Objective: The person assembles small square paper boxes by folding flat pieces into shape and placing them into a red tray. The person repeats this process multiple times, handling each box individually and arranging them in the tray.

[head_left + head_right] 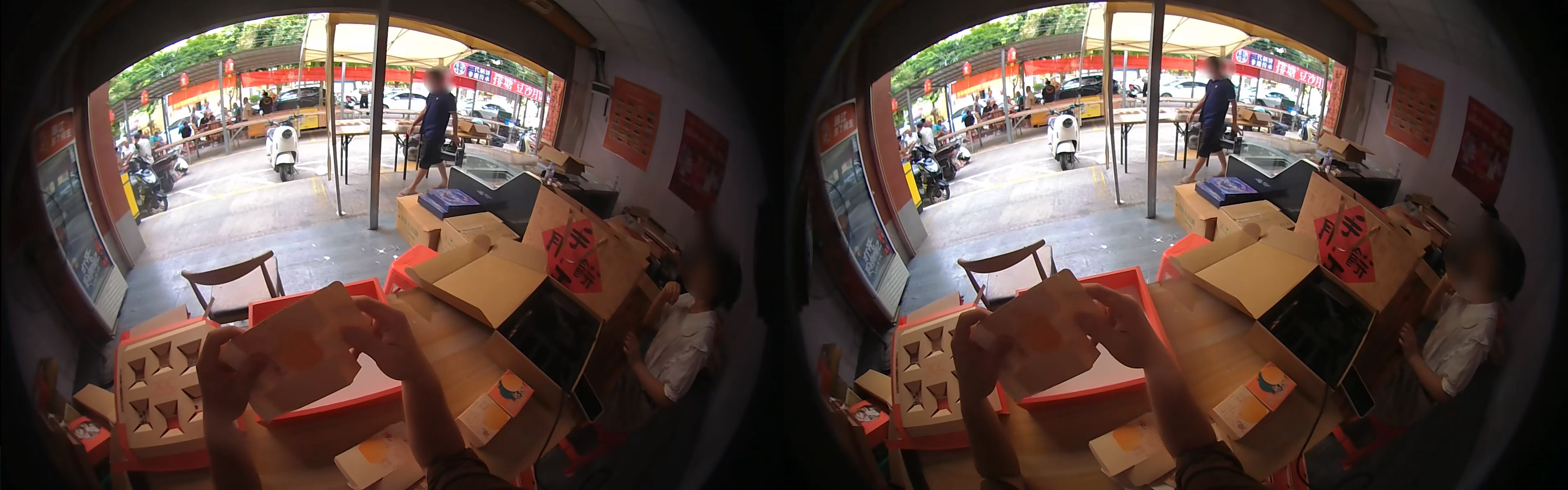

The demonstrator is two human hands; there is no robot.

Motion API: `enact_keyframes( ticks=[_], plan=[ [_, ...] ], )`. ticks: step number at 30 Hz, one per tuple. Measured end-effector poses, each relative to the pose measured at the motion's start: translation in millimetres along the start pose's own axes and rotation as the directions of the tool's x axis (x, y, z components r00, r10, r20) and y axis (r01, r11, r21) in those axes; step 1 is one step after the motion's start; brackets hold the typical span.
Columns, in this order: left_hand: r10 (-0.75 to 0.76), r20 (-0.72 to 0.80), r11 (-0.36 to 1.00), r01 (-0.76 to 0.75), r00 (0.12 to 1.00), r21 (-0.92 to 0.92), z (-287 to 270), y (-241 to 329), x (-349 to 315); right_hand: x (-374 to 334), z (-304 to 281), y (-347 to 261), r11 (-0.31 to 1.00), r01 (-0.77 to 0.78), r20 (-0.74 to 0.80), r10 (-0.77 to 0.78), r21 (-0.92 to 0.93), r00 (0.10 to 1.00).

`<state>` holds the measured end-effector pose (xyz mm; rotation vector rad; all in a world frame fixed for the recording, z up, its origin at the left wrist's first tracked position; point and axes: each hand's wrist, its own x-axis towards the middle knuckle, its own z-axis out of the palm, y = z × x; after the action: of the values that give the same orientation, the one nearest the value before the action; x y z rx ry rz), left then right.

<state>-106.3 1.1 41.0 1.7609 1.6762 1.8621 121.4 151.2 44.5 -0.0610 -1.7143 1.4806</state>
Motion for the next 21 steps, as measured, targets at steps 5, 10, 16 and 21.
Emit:
enact_keyframes(
  ticks=[5,10,16,21],
  plan=[
    [0.033,0.105,0.999,-0.031,0.994,-0.027,2.6,10.8,1.2,-4.3,-7.7,5.8,0.991,-0.117,0.101,0.124,-0.069,0.987],
    [0.045,0.142,0.999,-0.047,0.989,0.016,1.4,14.7,1.2,-4.8,-13.7,-13.2,0.943,-0.189,0.179,0.243,-0.274,0.953],
    [-0.007,0.112,0.933,0.047,0.994,-0.356,3.3,23.2,-1.5,-8.7,-19.1,-13.0,0.896,0.152,0.109,-0.116,-0.418,0.987],
    [-0.076,0.100,0.838,0.118,0.992,-0.533,-8.3,-4.0,-13.7,-11.3,-19.0,-29.6,0.860,0.266,0.023,-0.285,-0.435,0.958]
  ],
)
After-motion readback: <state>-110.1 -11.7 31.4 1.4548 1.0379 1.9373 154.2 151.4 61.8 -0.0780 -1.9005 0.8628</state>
